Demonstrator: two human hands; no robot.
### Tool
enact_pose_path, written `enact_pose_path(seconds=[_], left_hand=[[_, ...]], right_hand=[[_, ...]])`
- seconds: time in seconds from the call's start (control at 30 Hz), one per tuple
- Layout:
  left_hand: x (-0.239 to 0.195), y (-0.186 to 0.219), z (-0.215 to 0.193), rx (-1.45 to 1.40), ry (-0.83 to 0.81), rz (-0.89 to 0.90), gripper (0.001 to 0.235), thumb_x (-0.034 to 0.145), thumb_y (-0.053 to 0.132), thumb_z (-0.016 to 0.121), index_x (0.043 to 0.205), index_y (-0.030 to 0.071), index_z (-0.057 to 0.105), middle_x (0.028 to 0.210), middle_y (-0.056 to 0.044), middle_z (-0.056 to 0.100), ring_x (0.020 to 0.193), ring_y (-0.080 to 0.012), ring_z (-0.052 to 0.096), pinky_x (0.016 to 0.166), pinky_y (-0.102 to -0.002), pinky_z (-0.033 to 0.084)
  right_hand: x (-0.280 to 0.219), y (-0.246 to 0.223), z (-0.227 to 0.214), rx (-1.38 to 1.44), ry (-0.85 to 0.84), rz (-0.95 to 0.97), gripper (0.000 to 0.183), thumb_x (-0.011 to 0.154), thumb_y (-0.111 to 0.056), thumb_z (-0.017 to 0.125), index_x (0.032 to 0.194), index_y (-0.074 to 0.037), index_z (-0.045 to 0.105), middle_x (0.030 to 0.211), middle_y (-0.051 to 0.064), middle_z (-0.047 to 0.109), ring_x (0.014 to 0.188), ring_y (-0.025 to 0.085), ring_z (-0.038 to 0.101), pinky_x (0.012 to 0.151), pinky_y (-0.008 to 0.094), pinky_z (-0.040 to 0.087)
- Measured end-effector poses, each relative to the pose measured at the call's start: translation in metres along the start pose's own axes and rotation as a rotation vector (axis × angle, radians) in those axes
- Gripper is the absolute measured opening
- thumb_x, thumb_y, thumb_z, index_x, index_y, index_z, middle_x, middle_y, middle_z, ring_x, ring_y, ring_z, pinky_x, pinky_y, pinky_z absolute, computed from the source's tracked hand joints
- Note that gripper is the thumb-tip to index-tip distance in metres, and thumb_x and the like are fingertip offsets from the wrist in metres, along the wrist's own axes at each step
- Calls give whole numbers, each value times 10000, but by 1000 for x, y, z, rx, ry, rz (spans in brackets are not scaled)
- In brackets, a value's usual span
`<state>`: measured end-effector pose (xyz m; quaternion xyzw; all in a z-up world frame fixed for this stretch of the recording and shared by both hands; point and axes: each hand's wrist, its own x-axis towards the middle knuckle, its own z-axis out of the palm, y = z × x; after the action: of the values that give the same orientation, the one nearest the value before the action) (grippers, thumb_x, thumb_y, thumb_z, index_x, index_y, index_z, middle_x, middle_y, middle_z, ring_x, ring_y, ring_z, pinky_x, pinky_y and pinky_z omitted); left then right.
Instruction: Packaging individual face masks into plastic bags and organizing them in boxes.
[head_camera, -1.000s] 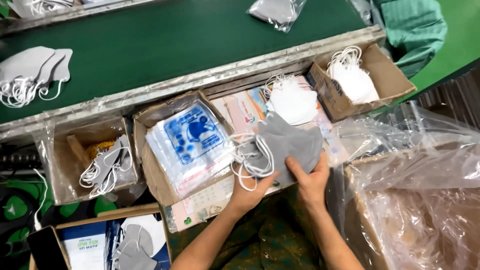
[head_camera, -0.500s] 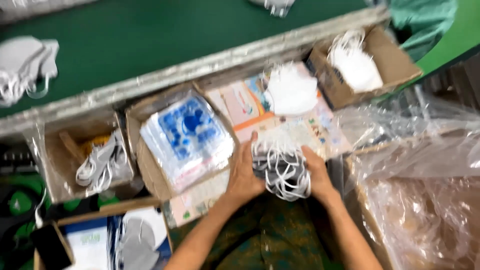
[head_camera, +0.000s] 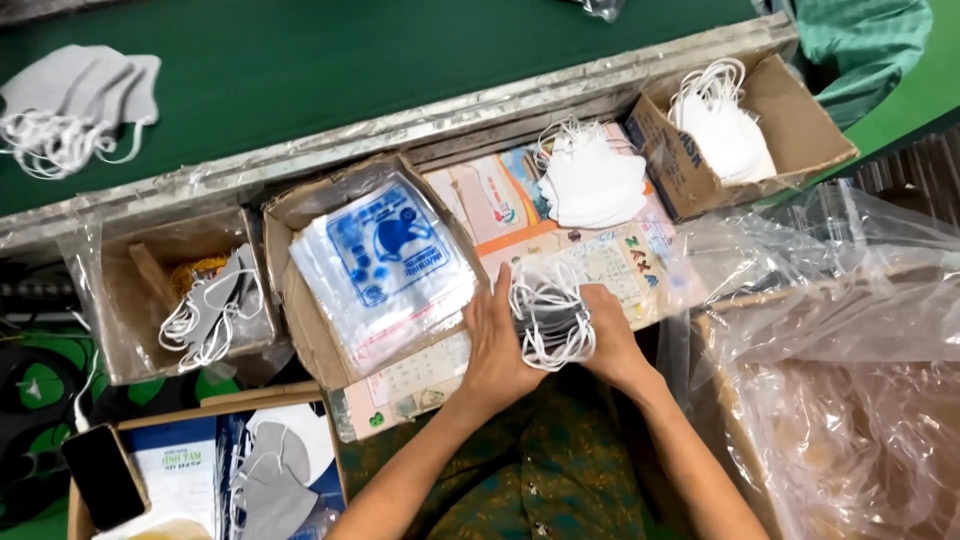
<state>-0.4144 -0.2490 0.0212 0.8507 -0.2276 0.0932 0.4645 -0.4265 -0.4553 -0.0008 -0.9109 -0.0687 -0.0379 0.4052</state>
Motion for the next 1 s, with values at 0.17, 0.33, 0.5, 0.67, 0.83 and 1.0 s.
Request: enact_pose_path(seconds=[0.17, 0.33, 0.5, 0.67, 0.83, 1.0], left_hand=[[-11, 5, 2, -45, -11, -21, 1337, 702, 417, 928, 1601, -37, 50, 1462, -260, 404, 1347, -464, 367, 1156, -626, 198], [5, 12, -21, -108, 96, 81, 1270, 745, 386, 899, 1610, -49, 76, 1479, -273, 406, 1366, -442, 387, 1170, -600, 226], [4, 8, -22, -114, -141, -96, 1091, 780, 279, 854, 1617, 7, 210, 1166, -252, 619, 1123, -436, 574, 1005, -539, 415], [6, 17, -35, -225, -73, 15, 1076, 734, 154, 752, 1649, 59, 193, 1052, -203, 724, 1006, -431, 694, 869, -472, 550], [16, 20, -47, -172, -223, 77, 1021, 735, 9, 697, 1651, 127, 261, 1259, -260, 690, 1024, -438, 699, 869, -484, 579], [6, 7, -39, -121, -325, 126, 945, 767, -26, 683, 1612, 217, 337, 1181, -199, 732, 968, -392, 723, 821, -449, 583]], right_hand=[[-3, 5, 13, 23, 13, -63, 440, 649, -171, 821, 1043, -26, 687, 1008, 189, 707, 959, 429, 643, 856, 463, 518], [-3, 19, 14, 786, 157, 215, 510, 774, -294, 781, 1177, 7, 695, 1079, 185, 735, 959, 350, 686, 875, 459, 530], [4, -9, 10, 396, 32, 74, 554, 735, -232, 825, 1237, -43, 687, 1099, 130, 753, 1028, 280, 693, 927, 400, 519], [-2, 0, 26, 235, -17, 52, 725, 629, -156, 863, 1303, -26, 631, 1174, 120, 699, 1073, 246, 668, 931, 337, 511], [-1, 5, 27, 321, -69, 182, 682, 725, -183, 842, 1351, -58, 600, 1288, 108, 684, 1104, 230, 671, 963, 324, 530], [3, -28, 18, 527, -96, -3, 785, 759, -200, 832, 1433, -45, 462, 1393, 105, 573, 1252, 279, 565, 1062, 401, 463]])
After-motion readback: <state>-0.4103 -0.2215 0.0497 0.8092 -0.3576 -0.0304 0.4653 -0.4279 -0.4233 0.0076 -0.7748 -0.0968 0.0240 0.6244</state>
